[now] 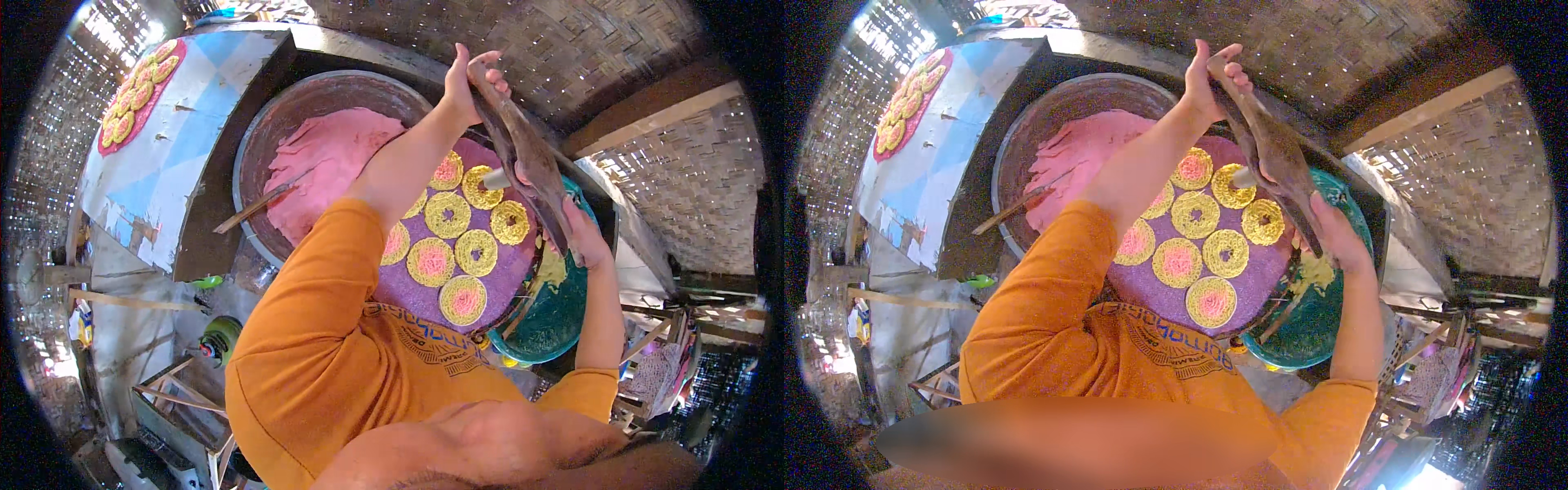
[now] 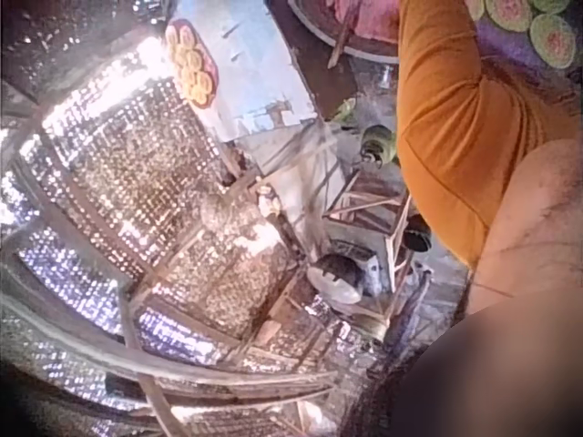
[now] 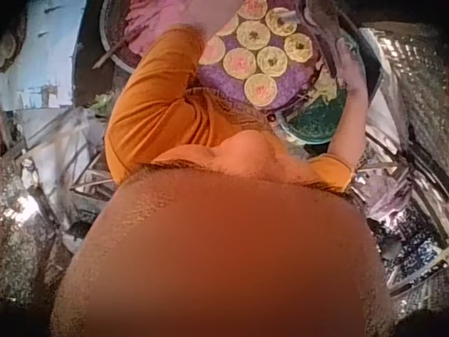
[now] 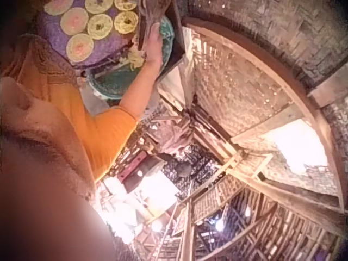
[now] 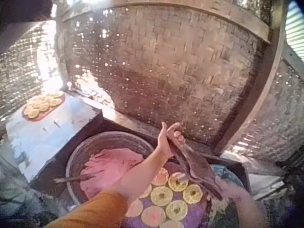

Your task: The person extrudes yellow dough through a hole in a wooden tool to form small rings on a tray, refills the tool from a basin, and moves the finished tray to a stack.

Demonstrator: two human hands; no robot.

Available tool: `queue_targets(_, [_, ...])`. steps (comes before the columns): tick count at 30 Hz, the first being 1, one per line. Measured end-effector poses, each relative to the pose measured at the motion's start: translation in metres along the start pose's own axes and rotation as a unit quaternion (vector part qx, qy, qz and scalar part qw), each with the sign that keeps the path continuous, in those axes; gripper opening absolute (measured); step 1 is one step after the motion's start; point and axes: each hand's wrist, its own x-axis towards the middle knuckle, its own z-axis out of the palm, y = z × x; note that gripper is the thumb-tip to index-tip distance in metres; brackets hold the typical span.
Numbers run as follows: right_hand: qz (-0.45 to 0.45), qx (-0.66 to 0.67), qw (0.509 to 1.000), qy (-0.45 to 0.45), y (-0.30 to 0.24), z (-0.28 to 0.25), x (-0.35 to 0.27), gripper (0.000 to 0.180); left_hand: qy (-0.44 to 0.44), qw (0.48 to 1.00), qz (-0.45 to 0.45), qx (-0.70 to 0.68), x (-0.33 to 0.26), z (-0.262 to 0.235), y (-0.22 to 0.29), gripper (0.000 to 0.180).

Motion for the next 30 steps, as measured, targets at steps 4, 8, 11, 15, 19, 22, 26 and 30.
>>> queue_targets(4, [-0.020,-0.003,1.000,-0.012,-0.001,0.011,0.006,0.061,0.004,1.000,-0.001,0.014,0.000,-0.001,0.005,0.062])
queue_targets(8, [0.007,-0.024,1.000,-0.003,-0.001,0.010,-0.003,0.059,0.028,0.999,-0.002,0.018,-0.008,-0.005,-0.001,0.061])
queue_targets(11, [0.020,-0.048,0.998,0.029,-0.005,0.012,-0.009,0.058,0.032,0.999,-0.009,-0.008,-0.009,-0.017,-0.008,0.061])
queue_targets(15, [-0.046,-0.077,0.993,0.072,-0.001,0.016,-0.002,0.055,-0.033,0.999,-0.013,-0.025,0.004,-0.019,0.001,0.063])
queue_targets(19, [-0.029,0.059,0.998,-0.011,0.002,0.018,-0.010,0.054,-0.053,0.998,-0.016,0.025,-0.005,0.041,0.020,0.069])
queue_targets(22, [-0.019,0.133,0.989,-0.054,-0.004,0.037,-0.022,0.054,-0.124,0.991,-0.050,-0.021,-0.022,0.051,0.030,0.074])
queue_targets(26, [0.025,0.115,0.991,-0.070,0.003,0.055,-0.039,0.053,-0.003,0.998,-0.056,-0.009,-0.059,0.024,0.027,0.067])
queue_targets(30, [0.035,0.059,0.996,-0.053,-0.005,0.061,-0.032,0.050,0.019,0.999,-0.031,-0.022,-0.072,0.004,0.034,0.062])
